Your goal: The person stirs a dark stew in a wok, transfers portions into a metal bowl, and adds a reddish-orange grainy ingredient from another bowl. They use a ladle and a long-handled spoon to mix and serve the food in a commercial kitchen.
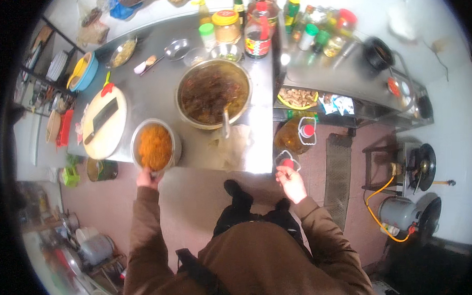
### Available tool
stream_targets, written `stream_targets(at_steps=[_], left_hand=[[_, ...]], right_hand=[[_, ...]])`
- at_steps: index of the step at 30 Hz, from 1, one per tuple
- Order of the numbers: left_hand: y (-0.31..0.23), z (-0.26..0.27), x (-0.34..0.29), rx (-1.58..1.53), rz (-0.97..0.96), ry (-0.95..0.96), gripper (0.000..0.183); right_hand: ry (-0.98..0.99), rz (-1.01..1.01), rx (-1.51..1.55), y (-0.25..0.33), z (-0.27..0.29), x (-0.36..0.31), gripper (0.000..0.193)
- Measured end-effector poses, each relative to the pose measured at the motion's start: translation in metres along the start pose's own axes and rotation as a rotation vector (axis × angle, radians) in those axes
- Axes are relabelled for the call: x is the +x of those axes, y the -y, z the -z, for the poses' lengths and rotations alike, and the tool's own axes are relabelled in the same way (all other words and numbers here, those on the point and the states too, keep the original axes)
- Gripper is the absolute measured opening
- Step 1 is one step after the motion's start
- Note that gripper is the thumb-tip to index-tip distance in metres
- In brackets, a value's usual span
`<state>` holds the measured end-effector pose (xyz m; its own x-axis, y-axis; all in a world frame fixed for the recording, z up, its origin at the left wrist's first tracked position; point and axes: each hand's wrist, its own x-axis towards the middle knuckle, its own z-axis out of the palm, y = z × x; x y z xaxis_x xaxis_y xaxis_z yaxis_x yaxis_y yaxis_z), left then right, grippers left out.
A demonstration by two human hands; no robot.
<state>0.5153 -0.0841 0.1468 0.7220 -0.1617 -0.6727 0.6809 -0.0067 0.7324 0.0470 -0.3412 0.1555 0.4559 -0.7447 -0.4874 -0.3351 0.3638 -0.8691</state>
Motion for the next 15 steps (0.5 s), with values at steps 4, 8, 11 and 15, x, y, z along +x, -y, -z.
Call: stream_targets(at_steps=[4, 8, 11, 15], left_hand=[[0.032, 0.017, -0.081, 0.039, -0.004, 0.070, 0.048], [0.083, 0.013, -0.161, -0.091, -0.083, 0.132, 0.053], [0.117, -0.001, -0.210, 0.005, -0.141, 0.009, 0.034], [0.141, -0.031, -0.248, -0.135, -0.219, 0.083, 0.030]], right_hand=[[0.074, 0.013, -0.099, 0.012, 0.012, -0.034, 0.026], [0.392, 0.098, -0.070, 0.052, -0.029, -0.069, 0.030], [0.512, 0.241, -0.148, 0.078, -0.065, -0.092, 0.046], [0.495, 0.437, -0.542, 0.094, -0.071, -0.118, 0.060]])
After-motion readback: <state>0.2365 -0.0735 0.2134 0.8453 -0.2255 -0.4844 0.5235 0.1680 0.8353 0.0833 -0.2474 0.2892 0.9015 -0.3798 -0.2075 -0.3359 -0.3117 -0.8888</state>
